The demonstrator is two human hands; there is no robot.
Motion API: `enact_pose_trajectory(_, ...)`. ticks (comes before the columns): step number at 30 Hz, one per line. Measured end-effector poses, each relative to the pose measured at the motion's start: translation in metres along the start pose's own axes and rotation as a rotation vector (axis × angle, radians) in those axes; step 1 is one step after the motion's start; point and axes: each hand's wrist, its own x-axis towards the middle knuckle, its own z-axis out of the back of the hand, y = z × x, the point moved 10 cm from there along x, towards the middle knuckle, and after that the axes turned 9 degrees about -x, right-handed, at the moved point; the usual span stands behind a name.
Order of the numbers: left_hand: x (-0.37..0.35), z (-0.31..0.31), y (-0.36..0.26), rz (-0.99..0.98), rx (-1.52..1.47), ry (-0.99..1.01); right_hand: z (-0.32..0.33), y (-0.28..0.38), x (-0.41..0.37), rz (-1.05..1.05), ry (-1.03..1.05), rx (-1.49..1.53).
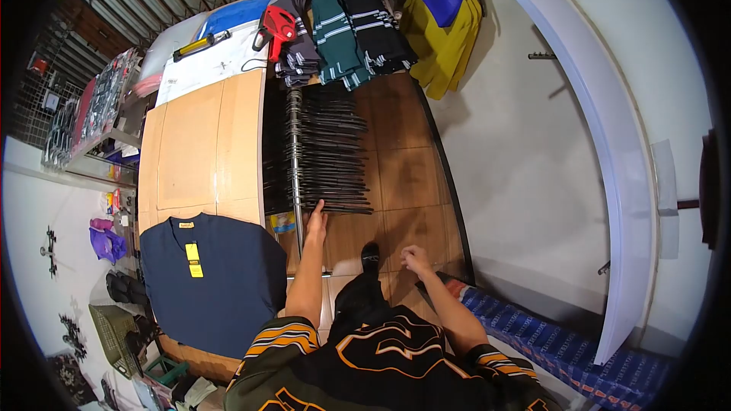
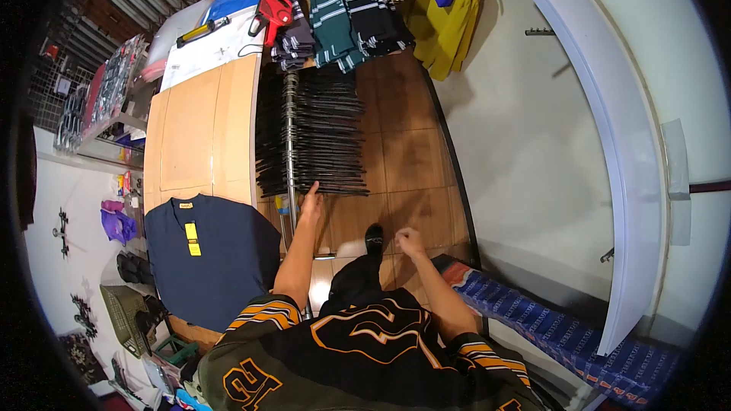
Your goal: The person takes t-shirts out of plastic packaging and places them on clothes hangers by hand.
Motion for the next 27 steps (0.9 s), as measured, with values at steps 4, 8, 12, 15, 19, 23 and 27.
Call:
enact_pose_trajectory(4, -0.001, -0.002, 0.002, -0.059, -0.073, 0.061, -0.005, 0.089, 0.030, 0.536, -0.234, -0.228)
enact_pose_trajectory(8, -0.027, -0.008, 0.003, -0.049, -0.074, 0.031, -0.025, 0.189, 0.004, 0.608, -0.246, -0.473)
enact_pose_trajectory(12, -0.052, -0.021, 0.001, -0.061, -0.071, 0.072, -0.071, 0.235, 0.003, 0.811, -0.194, -0.659)
enact_pose_trajectory(15, -0.050, -0.024, 0.010, -0.003, -0.107, 0.162, -0.097, 0.229, 0.025, 0.661, -0.028, -0.598)
enact_pose_trajectory(19, -0.062, -0.026, 0.006, 0.046, -0.077, 0.171, -0.111, 0.223, 0.032, 0.593, 0.061, -0.668)
enact_pose_trajectory(23, -0.053, -0.017, 0.008, 0.024, -0.064, 0.143, -0.089, 0.237, 0.014, 0.721, -0.136, -0.657)
enact_pose_trajectory(27, -0.045, -0.014, 0.015, 0.014, -0.088, 0.185, -0.075, 0.255, -0.021, 0.967, -0.353, -0.842)
